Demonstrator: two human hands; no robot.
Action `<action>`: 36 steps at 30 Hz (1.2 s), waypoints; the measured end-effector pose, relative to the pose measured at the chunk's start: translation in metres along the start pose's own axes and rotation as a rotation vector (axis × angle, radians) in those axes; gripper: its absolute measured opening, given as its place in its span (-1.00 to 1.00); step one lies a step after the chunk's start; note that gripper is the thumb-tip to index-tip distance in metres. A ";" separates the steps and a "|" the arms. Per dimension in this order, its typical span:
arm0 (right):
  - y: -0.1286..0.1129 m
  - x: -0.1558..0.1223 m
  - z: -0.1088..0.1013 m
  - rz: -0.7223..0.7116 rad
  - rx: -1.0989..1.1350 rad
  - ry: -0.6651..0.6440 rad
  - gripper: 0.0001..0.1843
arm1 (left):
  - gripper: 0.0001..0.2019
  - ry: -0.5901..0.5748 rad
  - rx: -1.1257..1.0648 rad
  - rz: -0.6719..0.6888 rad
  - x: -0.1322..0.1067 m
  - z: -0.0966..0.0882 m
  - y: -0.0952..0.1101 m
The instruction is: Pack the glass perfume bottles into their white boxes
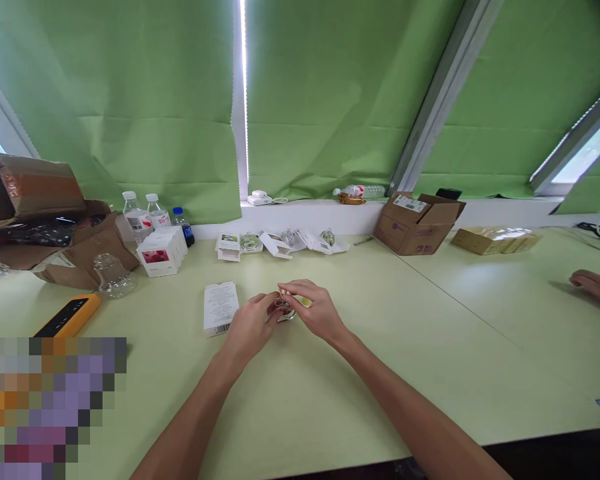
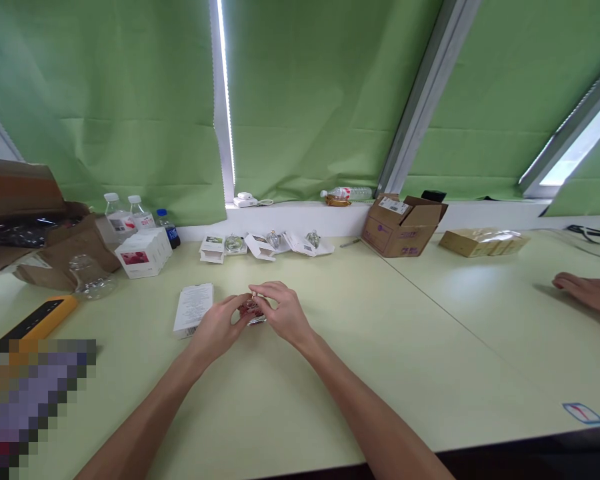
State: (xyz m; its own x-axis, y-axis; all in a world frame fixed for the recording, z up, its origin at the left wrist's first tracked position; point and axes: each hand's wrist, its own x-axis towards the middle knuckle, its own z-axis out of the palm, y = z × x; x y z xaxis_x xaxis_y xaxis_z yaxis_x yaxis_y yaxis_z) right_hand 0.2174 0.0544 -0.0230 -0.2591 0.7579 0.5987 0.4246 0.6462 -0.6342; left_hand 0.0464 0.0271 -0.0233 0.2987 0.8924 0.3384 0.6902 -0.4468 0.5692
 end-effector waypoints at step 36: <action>0.001 -0.003 0.002 0.063 0.033 -0.002 -0.73 | -0.72 0.008 0.008 0.003 0.000 0.004 -0.005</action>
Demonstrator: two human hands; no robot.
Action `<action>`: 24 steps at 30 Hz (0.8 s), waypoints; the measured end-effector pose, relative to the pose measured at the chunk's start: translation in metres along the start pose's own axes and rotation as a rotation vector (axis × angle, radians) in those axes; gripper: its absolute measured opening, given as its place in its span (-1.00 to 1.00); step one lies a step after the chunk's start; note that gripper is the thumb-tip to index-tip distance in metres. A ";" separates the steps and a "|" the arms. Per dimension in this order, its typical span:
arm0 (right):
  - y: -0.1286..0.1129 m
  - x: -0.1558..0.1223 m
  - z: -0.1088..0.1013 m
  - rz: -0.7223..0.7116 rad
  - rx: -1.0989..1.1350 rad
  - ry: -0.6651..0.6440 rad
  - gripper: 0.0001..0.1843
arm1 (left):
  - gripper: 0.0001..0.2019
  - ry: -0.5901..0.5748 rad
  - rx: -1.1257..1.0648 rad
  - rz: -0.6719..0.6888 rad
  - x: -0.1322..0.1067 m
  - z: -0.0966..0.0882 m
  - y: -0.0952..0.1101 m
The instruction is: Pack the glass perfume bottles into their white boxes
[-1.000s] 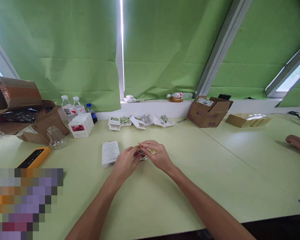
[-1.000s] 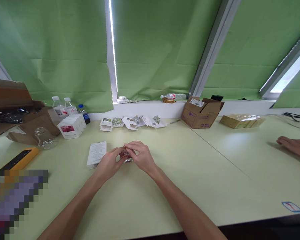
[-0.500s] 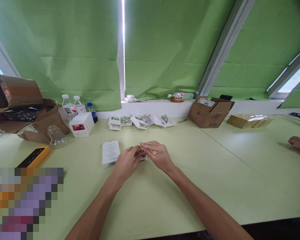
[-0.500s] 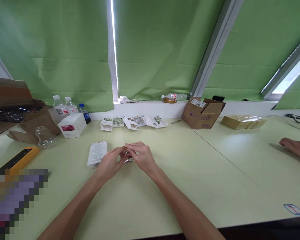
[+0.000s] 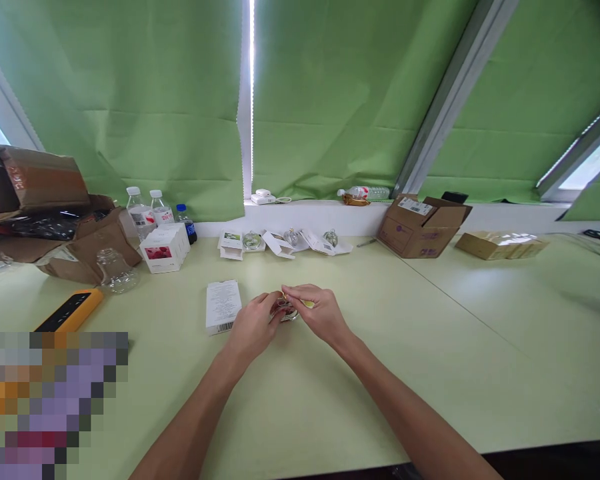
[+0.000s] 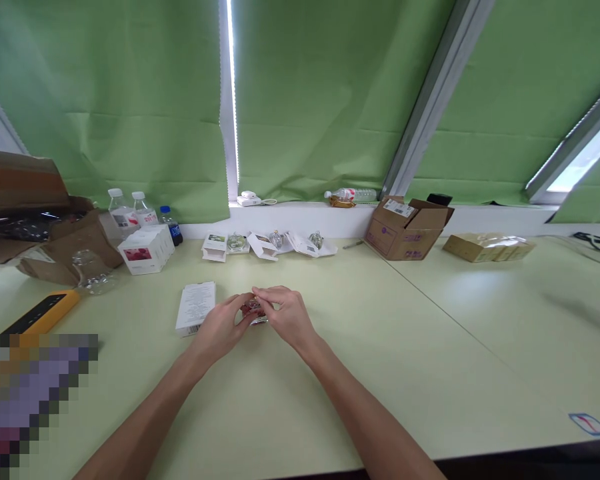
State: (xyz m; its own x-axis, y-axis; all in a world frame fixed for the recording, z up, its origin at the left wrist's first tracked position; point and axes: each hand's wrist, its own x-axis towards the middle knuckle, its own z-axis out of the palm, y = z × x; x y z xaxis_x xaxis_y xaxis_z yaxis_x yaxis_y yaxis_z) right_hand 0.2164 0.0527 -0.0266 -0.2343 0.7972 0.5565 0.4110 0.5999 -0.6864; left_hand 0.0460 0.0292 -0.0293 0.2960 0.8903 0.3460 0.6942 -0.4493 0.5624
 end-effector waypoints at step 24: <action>-0.015 -0.002 0.002 -0.042 -0.166 0.015 -0.69 | -0.75 0.002 0.022 0.006 0.000 0.000 -0.001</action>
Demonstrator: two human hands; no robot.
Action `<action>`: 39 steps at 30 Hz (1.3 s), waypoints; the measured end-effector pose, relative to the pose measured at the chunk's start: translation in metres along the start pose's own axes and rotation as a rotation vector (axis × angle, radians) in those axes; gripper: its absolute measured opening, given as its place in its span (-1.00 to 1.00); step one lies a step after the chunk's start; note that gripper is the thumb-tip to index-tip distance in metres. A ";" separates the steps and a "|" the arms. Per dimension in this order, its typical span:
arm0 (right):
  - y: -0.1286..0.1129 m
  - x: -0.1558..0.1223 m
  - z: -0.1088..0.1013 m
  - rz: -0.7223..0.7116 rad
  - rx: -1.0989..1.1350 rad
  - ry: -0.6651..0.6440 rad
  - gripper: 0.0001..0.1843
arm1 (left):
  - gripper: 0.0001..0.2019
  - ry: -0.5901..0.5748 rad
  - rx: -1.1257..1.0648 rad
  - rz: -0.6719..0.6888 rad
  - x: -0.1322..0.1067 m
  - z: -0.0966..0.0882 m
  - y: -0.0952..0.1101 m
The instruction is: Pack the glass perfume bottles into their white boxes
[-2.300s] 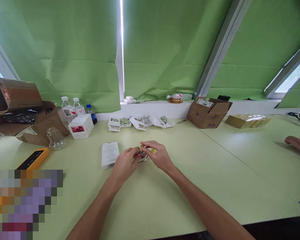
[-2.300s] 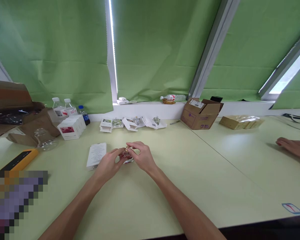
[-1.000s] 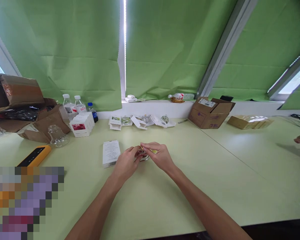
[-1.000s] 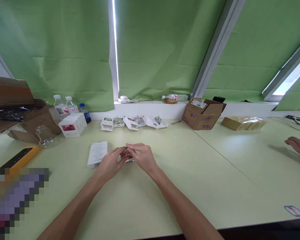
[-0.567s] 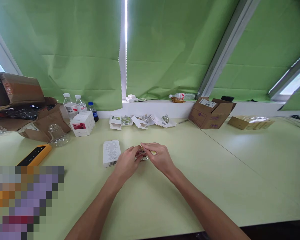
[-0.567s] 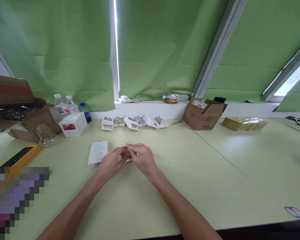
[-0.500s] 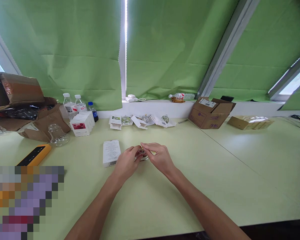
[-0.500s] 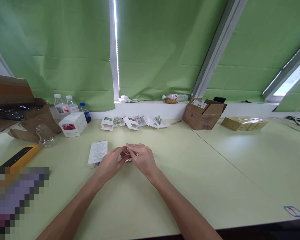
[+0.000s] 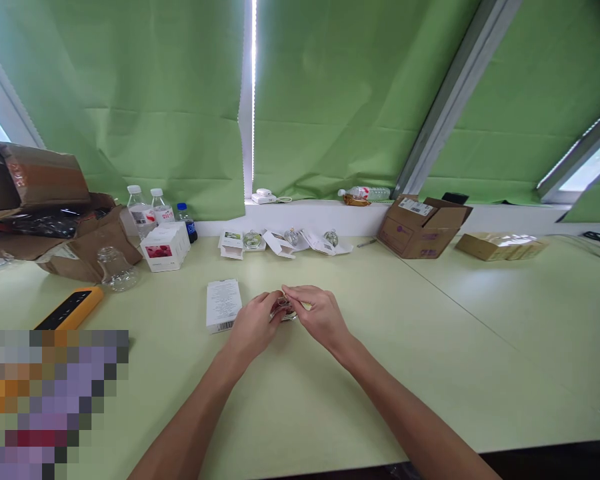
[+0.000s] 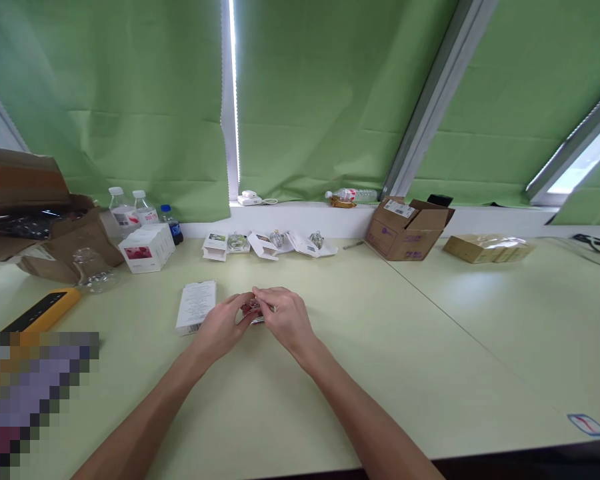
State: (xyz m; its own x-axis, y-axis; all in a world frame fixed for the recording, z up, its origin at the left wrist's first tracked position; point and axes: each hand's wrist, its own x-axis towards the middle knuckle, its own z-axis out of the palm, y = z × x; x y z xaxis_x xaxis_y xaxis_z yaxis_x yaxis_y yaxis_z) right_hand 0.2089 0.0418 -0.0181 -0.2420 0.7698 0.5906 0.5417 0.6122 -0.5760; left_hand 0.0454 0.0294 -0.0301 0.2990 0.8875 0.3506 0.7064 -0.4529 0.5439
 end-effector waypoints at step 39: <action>-0.002 0.002 -0.002 0.102 0.048 -0.014 -0.73 | -0.74 -0.018 0.006 -0.017 -0.001 -0.003 0.003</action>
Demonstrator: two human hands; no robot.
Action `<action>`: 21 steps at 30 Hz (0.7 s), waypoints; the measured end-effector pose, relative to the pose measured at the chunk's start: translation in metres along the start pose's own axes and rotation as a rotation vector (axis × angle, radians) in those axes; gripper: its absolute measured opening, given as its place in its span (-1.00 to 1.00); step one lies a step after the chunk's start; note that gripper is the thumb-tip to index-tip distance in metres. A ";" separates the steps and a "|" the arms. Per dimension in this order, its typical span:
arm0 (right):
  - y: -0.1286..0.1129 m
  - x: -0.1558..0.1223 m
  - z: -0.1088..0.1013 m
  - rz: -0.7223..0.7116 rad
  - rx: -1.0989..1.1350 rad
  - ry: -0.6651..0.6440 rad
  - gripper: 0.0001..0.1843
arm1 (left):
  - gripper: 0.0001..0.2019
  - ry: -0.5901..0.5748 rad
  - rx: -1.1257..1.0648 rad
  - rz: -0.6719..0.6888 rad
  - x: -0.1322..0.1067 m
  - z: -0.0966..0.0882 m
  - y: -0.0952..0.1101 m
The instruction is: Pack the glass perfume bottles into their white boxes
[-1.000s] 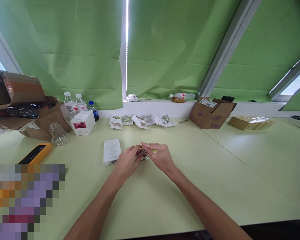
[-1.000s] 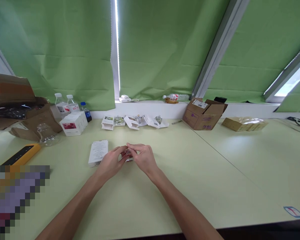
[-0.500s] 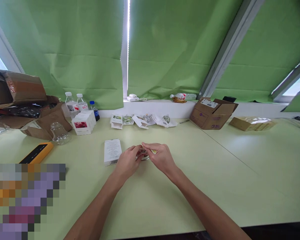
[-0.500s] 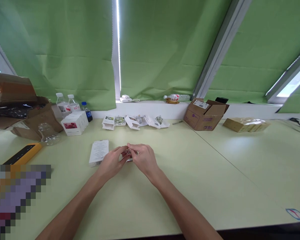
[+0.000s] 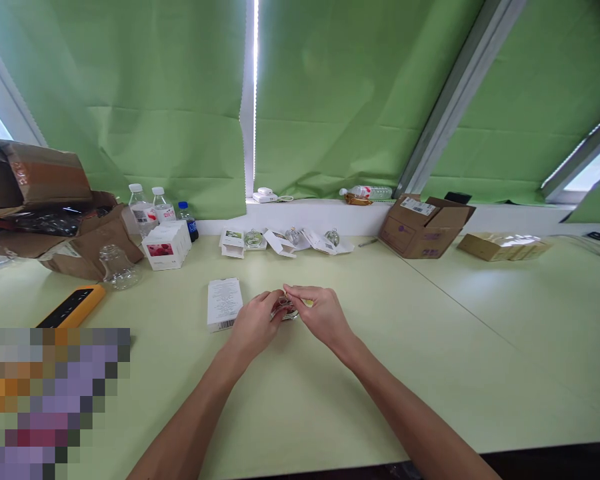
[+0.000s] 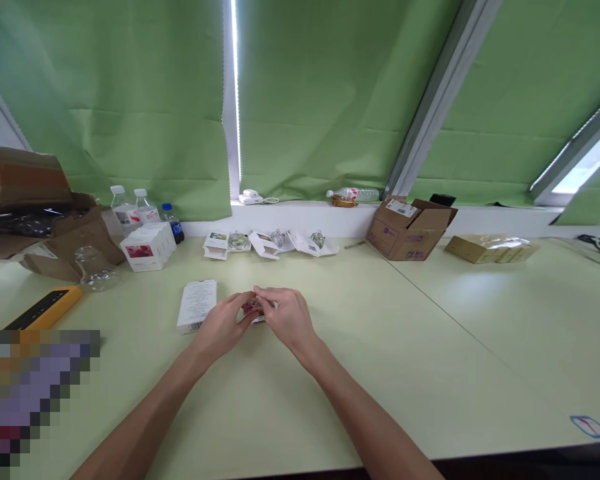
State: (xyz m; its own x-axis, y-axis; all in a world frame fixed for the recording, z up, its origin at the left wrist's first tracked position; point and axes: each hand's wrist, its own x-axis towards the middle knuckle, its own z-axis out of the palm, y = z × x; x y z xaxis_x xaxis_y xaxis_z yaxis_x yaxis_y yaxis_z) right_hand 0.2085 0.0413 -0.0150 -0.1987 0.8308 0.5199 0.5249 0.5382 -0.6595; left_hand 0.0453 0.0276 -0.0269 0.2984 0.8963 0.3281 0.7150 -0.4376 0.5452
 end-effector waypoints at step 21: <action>0.002 0.000 0.002 -0.106 -0.093 0.028 -0.70 | -0.76 0.002 -0.014 0.014 0.000 0.000 0.001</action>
State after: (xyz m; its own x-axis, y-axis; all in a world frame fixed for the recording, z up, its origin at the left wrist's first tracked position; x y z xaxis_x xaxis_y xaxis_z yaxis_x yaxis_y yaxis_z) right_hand 0.2083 0.0424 -0.0176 -0.2349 0.7647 0.6000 0.5764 0.6066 -0.5475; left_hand 0.0459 0.0275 -0.0262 0.3071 0.8897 0.3377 0.7016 -0.4514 0.5514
